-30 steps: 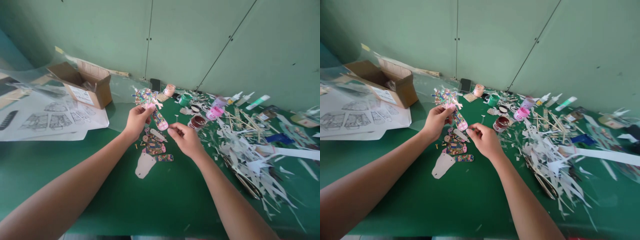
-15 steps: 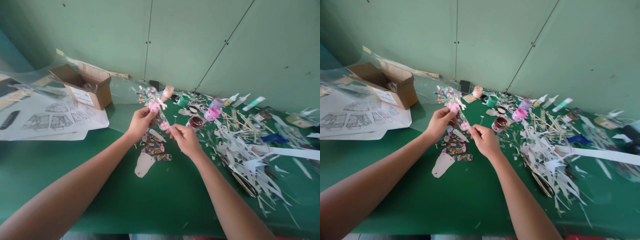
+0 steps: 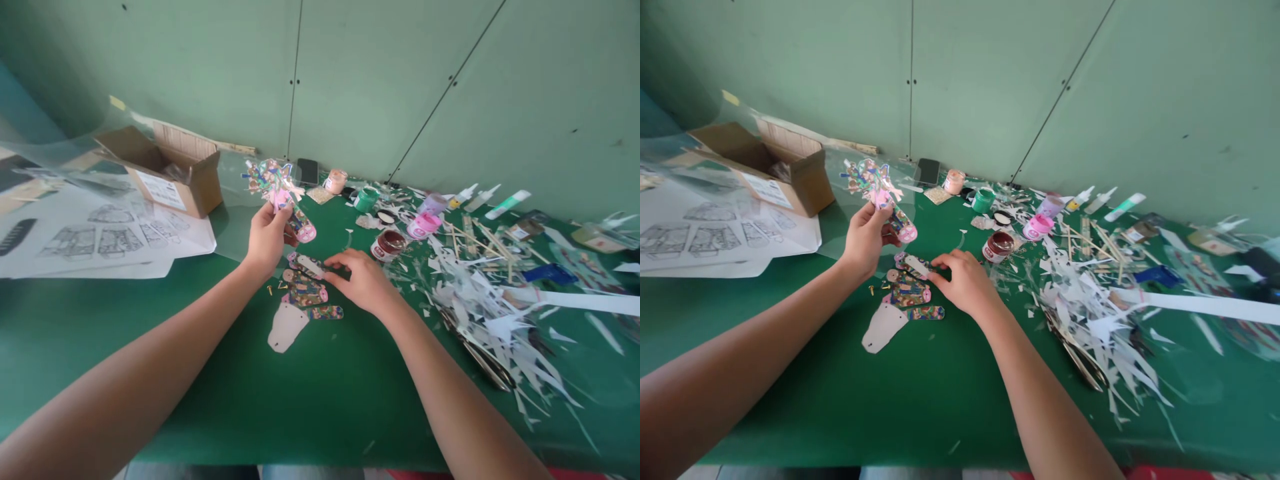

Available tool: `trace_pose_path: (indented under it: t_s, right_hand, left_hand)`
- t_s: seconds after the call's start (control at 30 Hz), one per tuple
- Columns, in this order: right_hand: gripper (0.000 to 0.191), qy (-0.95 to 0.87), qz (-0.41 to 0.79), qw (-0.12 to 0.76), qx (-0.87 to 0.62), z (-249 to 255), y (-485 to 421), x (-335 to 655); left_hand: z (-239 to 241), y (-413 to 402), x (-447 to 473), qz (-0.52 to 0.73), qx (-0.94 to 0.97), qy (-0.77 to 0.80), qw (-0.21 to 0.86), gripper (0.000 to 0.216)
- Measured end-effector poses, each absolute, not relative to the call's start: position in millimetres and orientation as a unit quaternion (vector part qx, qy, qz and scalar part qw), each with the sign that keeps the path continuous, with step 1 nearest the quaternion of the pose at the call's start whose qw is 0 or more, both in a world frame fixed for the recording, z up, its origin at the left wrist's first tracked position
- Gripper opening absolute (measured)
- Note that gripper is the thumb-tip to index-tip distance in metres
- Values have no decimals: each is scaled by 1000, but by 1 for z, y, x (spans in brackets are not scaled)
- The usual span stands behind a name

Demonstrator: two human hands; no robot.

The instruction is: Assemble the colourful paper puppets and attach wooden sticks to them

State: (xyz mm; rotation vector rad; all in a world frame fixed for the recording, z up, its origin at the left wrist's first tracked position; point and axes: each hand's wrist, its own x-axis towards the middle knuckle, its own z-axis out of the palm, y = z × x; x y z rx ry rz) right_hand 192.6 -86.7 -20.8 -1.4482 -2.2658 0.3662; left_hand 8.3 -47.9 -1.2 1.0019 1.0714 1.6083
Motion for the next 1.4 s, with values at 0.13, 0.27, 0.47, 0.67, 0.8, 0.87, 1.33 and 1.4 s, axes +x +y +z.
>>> trace_pose_path:
  t_s: [0.13,0.27,0.47,0.67,0.8,0.87,1.33,1.4]
  right_hand:
    - [13,-825,105,200,-518,-22,-87,190]
    - [6,-807,86,209,-545,-18,-87,192]
    - [10,-866,202,127,-439,4,-99,197]
    - [17,-870,232,36,-433,16,-110,193]
    - [16,-859,261,36,-439,16,-108,199]
    - [13,-850,279,41,-446,17,-106,203]
    - [6,-831,154,172,-506,-6,-107,168]
    - [5,-827,162,163,-513,-8,-107,166]
  left_hand:
    - [-2,-47,8,657,412,434,459,17]
    - [-2,-47,8,654,414,435,460,17]
    - [-3,-47,7,656,407,444,456,17]
    - [-4,-46,9,652,416,444,452,17]
    - [-4,-46,10,653,410,451,449,17]
    - [-5,-46,10,651,409,453,451,19]
    - [-6,-48,13,655,428,438,442,19]
    - [-6,-48,13,656,429,436,442,20]
